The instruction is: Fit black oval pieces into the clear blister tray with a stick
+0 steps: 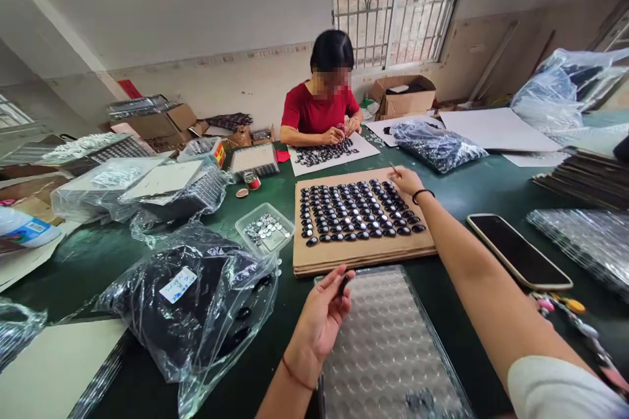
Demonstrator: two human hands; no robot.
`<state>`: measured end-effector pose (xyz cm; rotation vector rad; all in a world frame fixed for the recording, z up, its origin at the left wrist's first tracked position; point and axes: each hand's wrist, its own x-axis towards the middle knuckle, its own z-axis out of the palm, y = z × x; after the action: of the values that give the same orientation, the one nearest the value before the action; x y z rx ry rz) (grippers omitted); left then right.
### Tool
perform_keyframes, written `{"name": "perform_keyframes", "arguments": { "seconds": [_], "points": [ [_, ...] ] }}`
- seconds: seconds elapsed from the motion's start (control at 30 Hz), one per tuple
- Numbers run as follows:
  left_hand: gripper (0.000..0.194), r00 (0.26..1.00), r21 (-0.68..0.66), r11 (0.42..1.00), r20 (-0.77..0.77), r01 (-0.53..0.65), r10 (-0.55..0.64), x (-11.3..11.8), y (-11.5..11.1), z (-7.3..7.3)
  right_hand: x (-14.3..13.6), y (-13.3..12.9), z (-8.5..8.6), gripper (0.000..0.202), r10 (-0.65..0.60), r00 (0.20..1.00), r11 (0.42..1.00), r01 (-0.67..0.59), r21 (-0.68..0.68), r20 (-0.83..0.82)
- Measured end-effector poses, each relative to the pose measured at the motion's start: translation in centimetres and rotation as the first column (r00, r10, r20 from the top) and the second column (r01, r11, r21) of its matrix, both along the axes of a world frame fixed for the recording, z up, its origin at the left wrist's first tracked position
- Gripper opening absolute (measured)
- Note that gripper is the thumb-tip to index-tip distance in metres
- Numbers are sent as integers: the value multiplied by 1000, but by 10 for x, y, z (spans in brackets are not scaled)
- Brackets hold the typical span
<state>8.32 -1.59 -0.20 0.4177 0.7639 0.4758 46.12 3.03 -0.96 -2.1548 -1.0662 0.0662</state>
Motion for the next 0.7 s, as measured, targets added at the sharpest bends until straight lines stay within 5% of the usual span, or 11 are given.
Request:
{"name": "perform_keyframes", "arguments": {
  "seconds": [0.17, 0.27, 0.37, 0.47, 0.7],
  "points": [
    [22, 994, 104, 989, 45, -103, 99, 4, -1, -7, -70, -61, 25, 39, 88, 996, 985, -85, 149, -14],
    [25, 992, 138, 983, 66, -120, 111, 7, -1, -9, -144, -127, 30, 43, 406, 895, 869, -315, 382, -185],
    [21, 995, 192, 977, 67, -91, 79, 9, -2, -9, -209, -192, 27, 31, 518, 802, 850, -445, 283, -298],
    [18, 997, 263, 963, 62, -64, 50, 10, -4, -10, -246, -234, 20, 23, 483, 848, 876, -467, 122, -218],
    [21, 997, 479, 877, 47, 26, -56, 10, -9, -15, -272, -268, 10, 33, 369, 926, 929, -370, 2, -78]
  ]
}}
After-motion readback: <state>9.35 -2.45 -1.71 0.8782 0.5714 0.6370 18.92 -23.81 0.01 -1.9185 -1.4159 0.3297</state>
